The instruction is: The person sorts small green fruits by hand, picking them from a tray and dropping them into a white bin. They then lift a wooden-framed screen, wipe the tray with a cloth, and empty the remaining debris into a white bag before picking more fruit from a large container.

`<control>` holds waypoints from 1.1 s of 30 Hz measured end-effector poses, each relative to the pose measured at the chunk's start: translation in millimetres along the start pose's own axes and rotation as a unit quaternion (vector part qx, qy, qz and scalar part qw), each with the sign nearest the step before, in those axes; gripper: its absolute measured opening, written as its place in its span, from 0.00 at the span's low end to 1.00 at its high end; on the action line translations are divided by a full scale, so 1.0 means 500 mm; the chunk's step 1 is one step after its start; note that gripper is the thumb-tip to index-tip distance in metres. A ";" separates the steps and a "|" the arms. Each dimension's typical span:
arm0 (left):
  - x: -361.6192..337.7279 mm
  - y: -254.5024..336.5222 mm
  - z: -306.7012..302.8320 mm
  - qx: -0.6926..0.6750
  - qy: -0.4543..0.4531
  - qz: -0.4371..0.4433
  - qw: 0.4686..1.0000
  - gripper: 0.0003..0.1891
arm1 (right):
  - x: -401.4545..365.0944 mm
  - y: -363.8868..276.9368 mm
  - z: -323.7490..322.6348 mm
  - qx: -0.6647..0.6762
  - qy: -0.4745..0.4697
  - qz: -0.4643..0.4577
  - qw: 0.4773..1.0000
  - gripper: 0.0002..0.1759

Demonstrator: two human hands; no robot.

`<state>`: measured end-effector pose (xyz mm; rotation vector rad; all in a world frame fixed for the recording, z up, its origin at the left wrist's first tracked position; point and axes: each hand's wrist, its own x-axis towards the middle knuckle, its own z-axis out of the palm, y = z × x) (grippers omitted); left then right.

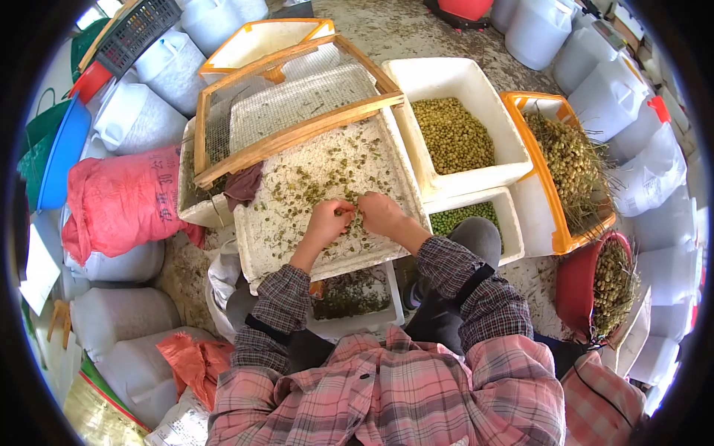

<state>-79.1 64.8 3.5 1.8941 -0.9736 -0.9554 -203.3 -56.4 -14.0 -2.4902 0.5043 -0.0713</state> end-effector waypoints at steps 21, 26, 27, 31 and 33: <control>0.008 0.025 -0.020 -0.023 0.008 0.015 1.000 0.07 | -0.029 0.030 -0.063 0.052 0.117 0.095 0.987 0.06; 0.031 0.003 0.025 0.223 0.051 0.172 0.958 0.03 | -0.030 0.053 -0.045 0.130 0.116 0.072 0.982 0.03; 0.037 -0.002 0.032 0.244 0.064 0.193 0.948 0.03 | -0.029 0.042 -0.047 0.124 0.101 0.074 0.984 0.03; 0.048 -0.016 0.049 0.277 0.082 0.201 0.936 0.04 | -0.007 0.019 -0.028 0.089 0.074 0.032 0.993 0.05; 0.048 -0.013 0.049 0.261 0.088 0.199 0.941 0.06 | 0.006 0.016 -0.012 0.070 0.069 0.001 0.995 0.05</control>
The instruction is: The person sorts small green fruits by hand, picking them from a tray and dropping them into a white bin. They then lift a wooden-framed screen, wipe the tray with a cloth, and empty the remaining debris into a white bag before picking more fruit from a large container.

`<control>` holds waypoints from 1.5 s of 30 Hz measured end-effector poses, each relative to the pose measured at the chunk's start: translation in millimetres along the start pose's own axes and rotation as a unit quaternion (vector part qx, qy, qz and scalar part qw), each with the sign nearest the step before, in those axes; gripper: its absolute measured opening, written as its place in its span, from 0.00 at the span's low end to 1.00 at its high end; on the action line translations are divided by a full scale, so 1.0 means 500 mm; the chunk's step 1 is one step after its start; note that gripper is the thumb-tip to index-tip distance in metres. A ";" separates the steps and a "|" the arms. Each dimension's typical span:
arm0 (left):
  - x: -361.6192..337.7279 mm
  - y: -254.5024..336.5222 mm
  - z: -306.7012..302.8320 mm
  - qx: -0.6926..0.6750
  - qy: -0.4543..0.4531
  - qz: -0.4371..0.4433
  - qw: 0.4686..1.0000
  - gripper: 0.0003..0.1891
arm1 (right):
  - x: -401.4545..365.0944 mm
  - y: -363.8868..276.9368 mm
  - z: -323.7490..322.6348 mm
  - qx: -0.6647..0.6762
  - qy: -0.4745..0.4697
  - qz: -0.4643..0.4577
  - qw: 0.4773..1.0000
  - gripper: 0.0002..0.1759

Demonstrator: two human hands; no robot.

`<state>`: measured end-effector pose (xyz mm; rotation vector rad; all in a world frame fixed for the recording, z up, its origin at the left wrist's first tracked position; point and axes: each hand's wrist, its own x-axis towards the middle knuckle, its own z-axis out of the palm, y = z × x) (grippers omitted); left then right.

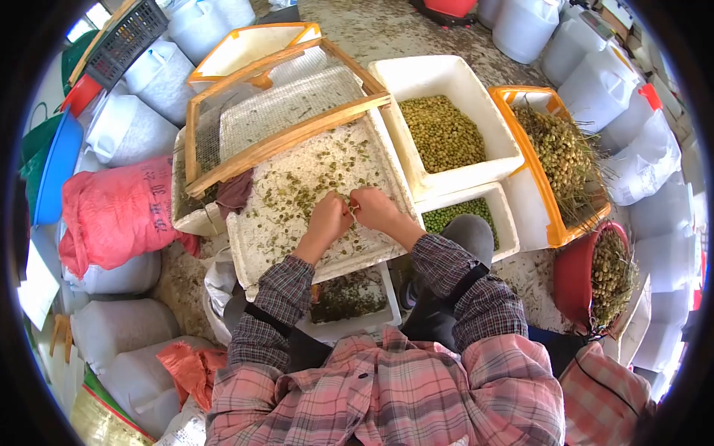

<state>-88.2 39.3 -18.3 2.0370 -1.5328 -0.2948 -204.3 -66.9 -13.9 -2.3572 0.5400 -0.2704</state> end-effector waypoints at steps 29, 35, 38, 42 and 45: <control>0.009 -0.025 -0.004 -0.007 -0.030 -0.002 1.000 0.05 | 0.004 0.035 -0.036 0.024 0.045 0.057 0.997 0.06; 0.004 0.009 -0.058 -0.118 -0.089 -0.125 0.981 0.07 | -0.081 0.033 -0.072 -0.124 -0.049 0.100 0.986 0.07; -0.005 0.006 -0.075 -0.413 -0.096 -0.260 0.868 0.07 | -0.109 0.016 -0.068 -0.089 -0.074 0.034 0.993 0.08; -0.036 -0.001 -0.077 -0.578 -0.052 -0.319 0.750 0.07 | -0.111 -0.019 -0.044 -0.113 -0.077 0.061 0.989 0.07; -0.052 0.001 -0.079 -0.597 -0.029 -0.322 0.734 0.06 | -0.109 0.004 -0.017 -0.132 -0.070 0.035 0.988 0.07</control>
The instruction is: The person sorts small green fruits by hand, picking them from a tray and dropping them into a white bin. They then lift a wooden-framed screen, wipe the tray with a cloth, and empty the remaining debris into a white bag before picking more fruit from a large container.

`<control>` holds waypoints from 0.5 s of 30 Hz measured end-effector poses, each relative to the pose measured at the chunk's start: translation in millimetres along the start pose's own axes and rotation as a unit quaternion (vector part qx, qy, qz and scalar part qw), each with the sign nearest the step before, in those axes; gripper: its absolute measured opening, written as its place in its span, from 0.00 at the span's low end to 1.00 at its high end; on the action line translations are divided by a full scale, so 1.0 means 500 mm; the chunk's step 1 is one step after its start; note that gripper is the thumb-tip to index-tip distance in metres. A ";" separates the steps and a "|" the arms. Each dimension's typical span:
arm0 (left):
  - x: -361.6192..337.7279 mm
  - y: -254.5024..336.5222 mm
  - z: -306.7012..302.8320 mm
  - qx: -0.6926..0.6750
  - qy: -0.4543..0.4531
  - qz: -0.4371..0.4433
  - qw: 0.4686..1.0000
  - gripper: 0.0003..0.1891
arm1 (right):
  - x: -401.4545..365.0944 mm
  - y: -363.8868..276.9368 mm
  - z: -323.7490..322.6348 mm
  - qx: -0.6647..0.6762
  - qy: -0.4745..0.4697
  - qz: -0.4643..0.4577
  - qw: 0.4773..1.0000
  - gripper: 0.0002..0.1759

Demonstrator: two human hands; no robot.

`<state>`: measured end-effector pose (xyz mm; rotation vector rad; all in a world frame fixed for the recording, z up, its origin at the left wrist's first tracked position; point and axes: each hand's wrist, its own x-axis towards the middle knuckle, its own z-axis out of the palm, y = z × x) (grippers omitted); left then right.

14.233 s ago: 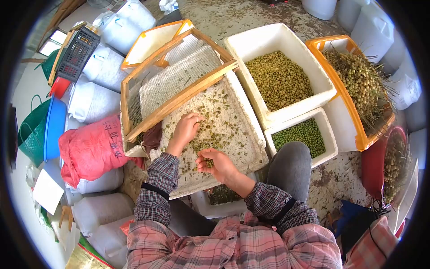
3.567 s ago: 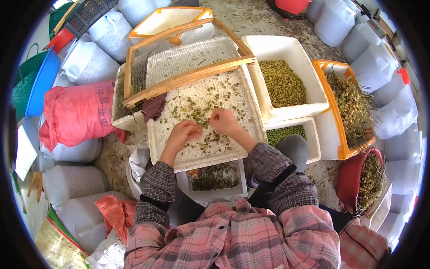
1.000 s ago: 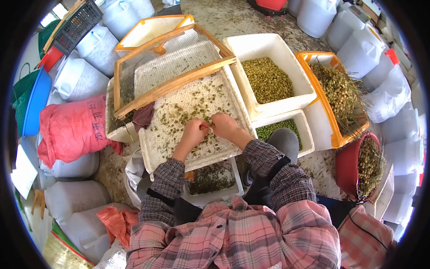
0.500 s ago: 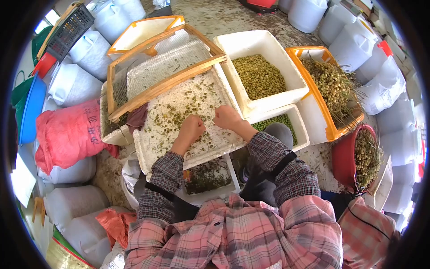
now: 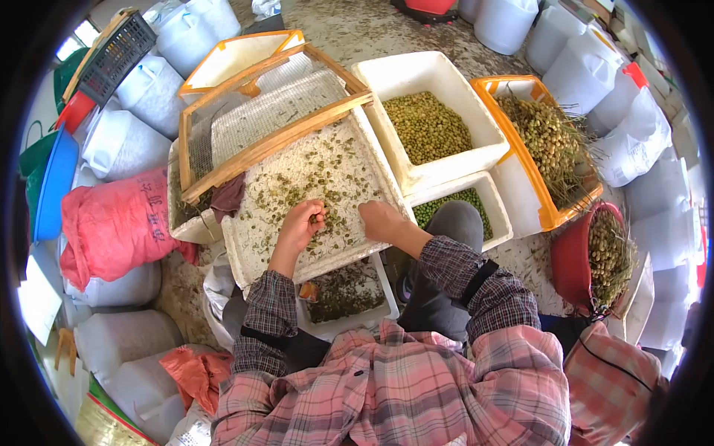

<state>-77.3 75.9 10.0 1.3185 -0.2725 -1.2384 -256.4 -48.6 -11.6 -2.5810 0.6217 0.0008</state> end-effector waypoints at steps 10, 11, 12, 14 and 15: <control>0.010 0.007 -0.009 0.149 -0.022 0.008 0.989 0.11 | 0.007 0.009 -0.018 0.104 0.040 -0.010 0.994 0.04; 0.012 0.008 -0.010 0.151 -0.022 0.003 0.988 0.12 | 0.013 0.003 -0.014 0.104 0.037 -0.011 0.994 0.04; 0.016 0.005 -0.012 0.154 -0.023 -0.002 0.988 0.12 | 0.021 -0.010 -0.018 0.127 0.039 -0.008 0.991 0.05; 0.034 -0.017 -0.016 0.341 0.003 0.127 0.931 0.11 | 0.041 -0.045 -0.032 0.175 0.045 -0.001 0.984 0.05; 0.039 -0.025 -0.015 0.430 0.017 0.190 0.883 0.10 | 0.056 -0.050 -0.022 0.164 0.053 -0.025 0.985 0.05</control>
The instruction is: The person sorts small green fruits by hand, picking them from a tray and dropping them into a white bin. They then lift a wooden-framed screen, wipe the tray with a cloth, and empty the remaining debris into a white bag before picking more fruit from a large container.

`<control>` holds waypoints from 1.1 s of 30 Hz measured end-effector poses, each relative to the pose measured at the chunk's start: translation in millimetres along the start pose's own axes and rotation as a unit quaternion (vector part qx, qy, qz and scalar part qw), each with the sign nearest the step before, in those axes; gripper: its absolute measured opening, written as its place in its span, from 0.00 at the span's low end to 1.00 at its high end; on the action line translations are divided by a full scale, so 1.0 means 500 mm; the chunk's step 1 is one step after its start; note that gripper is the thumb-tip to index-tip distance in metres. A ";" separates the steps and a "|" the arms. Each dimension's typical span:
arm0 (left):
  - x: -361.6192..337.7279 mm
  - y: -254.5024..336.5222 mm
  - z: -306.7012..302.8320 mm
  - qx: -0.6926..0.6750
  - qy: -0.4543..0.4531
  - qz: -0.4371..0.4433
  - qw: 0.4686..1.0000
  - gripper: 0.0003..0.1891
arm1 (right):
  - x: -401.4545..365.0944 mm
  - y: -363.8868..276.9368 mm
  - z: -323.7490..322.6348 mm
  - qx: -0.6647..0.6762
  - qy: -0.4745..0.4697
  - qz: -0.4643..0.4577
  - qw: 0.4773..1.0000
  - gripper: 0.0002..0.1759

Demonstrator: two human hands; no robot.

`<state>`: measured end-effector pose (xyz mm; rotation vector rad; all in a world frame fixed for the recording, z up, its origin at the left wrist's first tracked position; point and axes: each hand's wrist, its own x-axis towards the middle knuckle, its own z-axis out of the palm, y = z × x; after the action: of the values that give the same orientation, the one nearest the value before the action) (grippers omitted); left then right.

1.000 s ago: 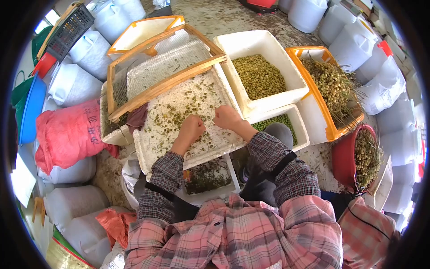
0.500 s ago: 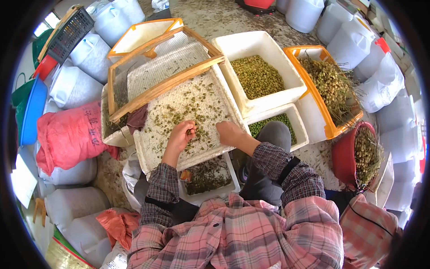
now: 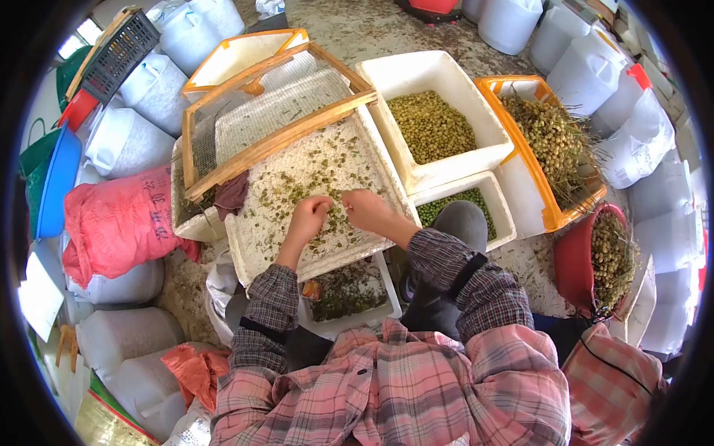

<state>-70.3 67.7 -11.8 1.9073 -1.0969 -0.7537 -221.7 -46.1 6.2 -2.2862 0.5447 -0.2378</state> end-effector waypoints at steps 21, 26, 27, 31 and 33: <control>-0.044 0.021 -0.045 -0.369 -0.045 -0.178 0.911 0.05 | 0.039 0.019 0.020 0.189 -0.018 0.053 0.980 0.08; -0.074 0.017 -0.002 -0.549 -0.064 -0.179 0.814 0.08 | -0.001 -0.030 0.023 0.282 0.003 0.069 0.957 0.06; -0.076 0.005 0.005 -0.554 -0.080 -0.169 0.811 0.08 | -0.010 -0.029 0.032 0.254 0.010 0.051 0.966 0.06; -0.100 -0.015 0.024 -0.603 -0.070 -0.182 0.774 0.08 | -0.023 -0.044 0.043 0.154 0.024 -0.007 0.988 0.06; -0.111 -0.005 0.023 -0.592 -0.038 -0.211 0.777 0.10 | -0.026 -0.052 0.041 0.149 0.016 -0.005 0.989 0.06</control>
<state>-103.4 113.7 -14.0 0.9667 -0.0373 -1.3486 -218.4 -11.2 10.6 -1.9994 0.4788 -0.3384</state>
